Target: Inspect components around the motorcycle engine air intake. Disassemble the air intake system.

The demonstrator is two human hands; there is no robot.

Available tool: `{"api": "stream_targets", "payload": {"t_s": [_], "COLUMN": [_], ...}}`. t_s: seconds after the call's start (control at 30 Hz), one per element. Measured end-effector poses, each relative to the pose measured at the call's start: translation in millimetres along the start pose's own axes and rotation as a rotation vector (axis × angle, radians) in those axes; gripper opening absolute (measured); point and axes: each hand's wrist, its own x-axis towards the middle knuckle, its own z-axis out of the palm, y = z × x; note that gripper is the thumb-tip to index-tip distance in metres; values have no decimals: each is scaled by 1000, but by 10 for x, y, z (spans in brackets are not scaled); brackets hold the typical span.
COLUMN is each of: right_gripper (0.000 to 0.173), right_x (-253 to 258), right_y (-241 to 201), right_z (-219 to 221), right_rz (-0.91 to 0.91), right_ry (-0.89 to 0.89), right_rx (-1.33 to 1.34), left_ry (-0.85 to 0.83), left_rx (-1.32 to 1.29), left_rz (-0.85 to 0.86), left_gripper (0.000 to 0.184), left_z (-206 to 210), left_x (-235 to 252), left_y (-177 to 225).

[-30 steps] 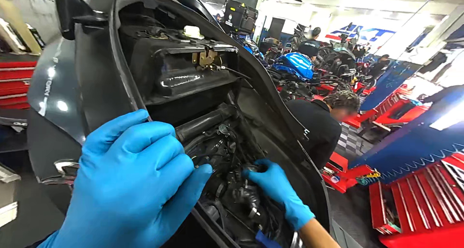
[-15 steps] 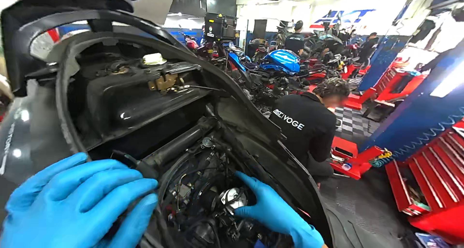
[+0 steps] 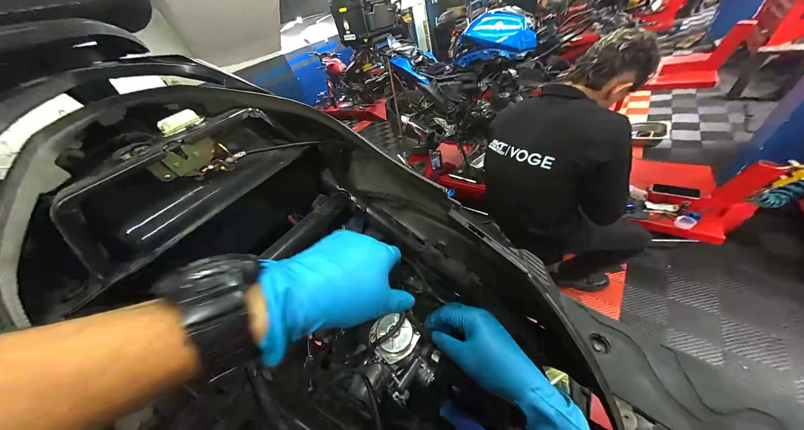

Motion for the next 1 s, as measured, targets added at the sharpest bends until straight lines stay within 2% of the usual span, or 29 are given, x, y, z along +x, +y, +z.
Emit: {"api": "stream_targets", "payload": {"t_s": [0.1, 0.13, 0.17, 0.2, 0.27, 0.3, 0.37, 0.43, 0.53, 0.73, 0.83, 0.93, 1.0], "right_gripper": [30, 30, 30, 30, 30, 31, 31, 34, 39, 40, 42, 36, 34], "right_x": [-101, -135, -176, -214, -257, -262, -258, -248, -261, -251, -254, -244, -248], "right_y": [56, 95, 128, 146, 154, 168, 226, 301, 380, 402, 402, 416, 418], "right_z": [-153, -218, -284, -347, -430, -429, -378, -340, -344, -325, -287, -261, -252], "right_rz": [-15, 11, 51, 97, 188, 190, 105, -41, -133, -133, -153, -145, -112], "right_ry": [69, 131, 193, 234, 216, 184, 115, 77, 59, 31, 11, 91, 117], "right_rx": [21, 43, 63, 82, 88, 62, -10, -77, -107, -115, -198, -179, -171], "left_ry": [-102, -89, -49, 7, 43, 11, -46, 21, 105, 4, -59, -163, -157], "left_rx": [-85, -48, 3, 55, 113, 130, 142, 120, 88, 64, 9, -138, -185], "left_rz": [-39, 15, 108, 229, 455, 519, 557, 553, 461, 265, 295, 332, 330], "left_gripper": [106, 111, 107, 95, 62, 53, 41, 29, 28, 34, 32, 31, 35], "left_z": [337, 447, 555, 659, 821, 874, 959, 1046, 1076, 1036, 990, 740, 556], "left_x": [276, 319, 348, 380, 464, 507, 569, 638, 742, 895, 908, 874, 824], "left_y": [160, 203, 236, 257, 279, 290, 302, 281, 287, 376, 319, 163, 7]}}
